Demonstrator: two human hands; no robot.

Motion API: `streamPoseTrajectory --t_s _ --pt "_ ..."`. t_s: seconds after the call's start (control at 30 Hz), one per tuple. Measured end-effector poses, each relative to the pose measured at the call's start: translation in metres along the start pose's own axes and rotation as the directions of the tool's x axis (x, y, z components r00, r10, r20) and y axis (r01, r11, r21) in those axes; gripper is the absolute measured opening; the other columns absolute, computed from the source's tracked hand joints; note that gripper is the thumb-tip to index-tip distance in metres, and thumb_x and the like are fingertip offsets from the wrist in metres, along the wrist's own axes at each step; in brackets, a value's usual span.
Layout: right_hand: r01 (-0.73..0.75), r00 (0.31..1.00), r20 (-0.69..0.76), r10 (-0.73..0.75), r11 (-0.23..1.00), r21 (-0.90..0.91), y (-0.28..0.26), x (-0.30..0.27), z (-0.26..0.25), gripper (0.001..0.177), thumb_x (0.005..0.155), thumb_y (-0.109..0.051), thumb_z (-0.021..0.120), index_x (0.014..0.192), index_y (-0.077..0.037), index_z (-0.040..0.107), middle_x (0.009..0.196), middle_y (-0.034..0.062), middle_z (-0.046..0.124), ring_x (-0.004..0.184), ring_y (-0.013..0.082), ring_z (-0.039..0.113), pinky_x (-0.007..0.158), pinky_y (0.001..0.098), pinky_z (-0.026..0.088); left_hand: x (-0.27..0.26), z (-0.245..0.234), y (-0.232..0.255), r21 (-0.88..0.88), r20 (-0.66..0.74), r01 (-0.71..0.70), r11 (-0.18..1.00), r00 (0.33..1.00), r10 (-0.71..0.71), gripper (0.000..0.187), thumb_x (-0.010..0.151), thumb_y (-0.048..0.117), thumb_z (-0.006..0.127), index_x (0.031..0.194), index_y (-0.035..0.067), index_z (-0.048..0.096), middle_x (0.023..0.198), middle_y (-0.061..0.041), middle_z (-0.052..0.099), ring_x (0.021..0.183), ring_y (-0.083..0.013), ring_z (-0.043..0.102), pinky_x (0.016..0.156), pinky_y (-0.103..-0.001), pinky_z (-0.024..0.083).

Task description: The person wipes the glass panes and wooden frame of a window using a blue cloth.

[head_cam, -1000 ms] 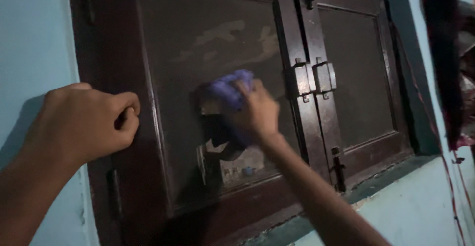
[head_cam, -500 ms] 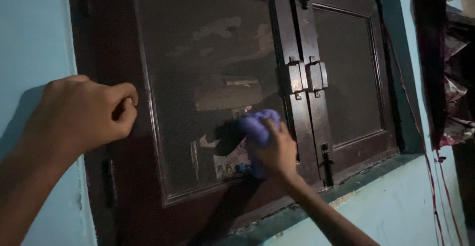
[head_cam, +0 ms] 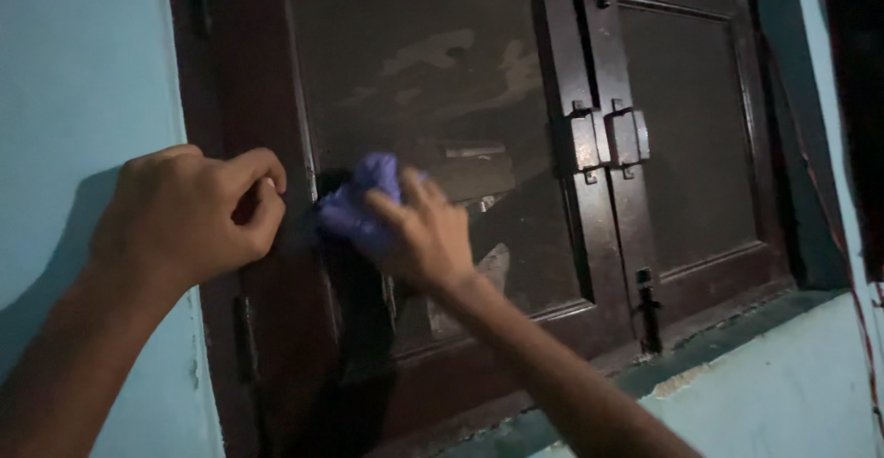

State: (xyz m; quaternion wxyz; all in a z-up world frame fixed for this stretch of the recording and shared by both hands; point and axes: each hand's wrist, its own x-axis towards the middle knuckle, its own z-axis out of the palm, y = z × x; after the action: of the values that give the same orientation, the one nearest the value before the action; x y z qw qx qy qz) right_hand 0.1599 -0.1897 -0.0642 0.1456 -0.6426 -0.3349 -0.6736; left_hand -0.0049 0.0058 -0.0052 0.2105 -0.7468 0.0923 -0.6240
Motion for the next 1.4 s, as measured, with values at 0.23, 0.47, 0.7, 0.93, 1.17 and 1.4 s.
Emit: streamPoseTrajectory --t_s 0.23,0.47,0.7,0.93,1.17,1.4 --pt "-0.369 0.929 -0.013 0.371 0.92 -0.135 0.102 0.046 -0.011 0.059 0.09 -0.029 0.076 0.145 -0.029 0.055 0.14 0.0161 0.055 0.109 0.0288 0.067 0.079 0.0422 0.065 -0.002 0.005 -0.004 -0.039 -0.078 -0.024 0.999 0.997 0.021 0.014 0.09 0.019 0.063 0.087 0.02 0.076 0.043 0.002 0.058 0.042 -0.0137 0.056 0.066 -0.035 0.057" --pt "-0.261 0.906 -0.376 0.195 0.956 -0.133 0.2 0.02 -0.013 0.058 0.081 -0.025 0.085 0.135 -0.022 0.062 0.129 0.0268 0.053 0.1 0.0418 0.065 0.075 0.0512 0.06 -0.004 0.009 -0.001 0.053 -0.028 -0.008 0.999 1.0 0.009 0.015 0.096 0.021 0.062 0.09 0.02 0.076 0.047 0.002 0.06 0.042 -0.0119 0.058 0.066 -0.033 0.058" --pt "-0.547 0.823 -0.09 0.561 0.825 0.143 0.074 0.068 -0.014 0.057 0.086 -0.031 0.076 0.138 -0.015 0.057 0.128 0.0226 0.056 0.096 0.035 0.071 0.071 0.0431 0.065 -0.001 0.002 0.004 -0.01 -0.023 0.022 1.0 0.999 -0.023 0.013 0.09 0.023 0.065 0.088 0.02 0.077 0.05 0.0 0.064 0.045 -0.0148 0.06 0.067 -0.035 0.058" --pt "-0.162 0.971 -0.11 0.211 0.925 0.343 -0.063 0.1 -0.003 0.069 0.077 -0.031 0.085 0.139 -0.017 0.058 0.123 0.0193 0.06 0.098 0.0338 0.073 0.077 0.043 0.064 -0.002 0.001 0.002 -0.047 -0.01 0.04 0.998 0.999 -0.04 0.011 0.085 0.024 0.067 0.081 0.016 0.075 0.054 -0.003 0.065 0.054 -0.0189 0.062 0.067 -0.036 0.058" --pt "-0.248 0.961 -0.079 0.267 0.95 0.192 0.028 0.081 0.001 0.059 0.088 -0.029 0.08 0.14 -0.023 0.056 0.132 0.0224 0.054 0.097 0.0373 0.071 0.067 0.0435 0.066 -0.007 0.005 -0.003 -0.04 -0.095 -0.043 0.998 0.995 0.039 0.01 0.088 0.019 0.066 0.085 0.018 0.076 0.05 0.0 0.063 0.048 -0.0174 0.059 0.064 -0.037 0.057" --pt "-0.334 0.942 -0.026 0.336 0.922 -0.197 0.135 0.037 -0.034 0.068 0.084 -0.032 0.081 0.144 -0.016 0.052 0.132 0.0258 0.051 0.094 0.0371 0.07 0.067 0.0441 0.063 -0.009 0.011 -0.008 0.03 -0.111 -0.065 0.997 0.991 0.068 0.011 0.094 0.019 0.066 0.088 0.017 0.076 0.052 0.001 0.062 0.046 -0.0139 0.057 0.065 -0.035 0.056"
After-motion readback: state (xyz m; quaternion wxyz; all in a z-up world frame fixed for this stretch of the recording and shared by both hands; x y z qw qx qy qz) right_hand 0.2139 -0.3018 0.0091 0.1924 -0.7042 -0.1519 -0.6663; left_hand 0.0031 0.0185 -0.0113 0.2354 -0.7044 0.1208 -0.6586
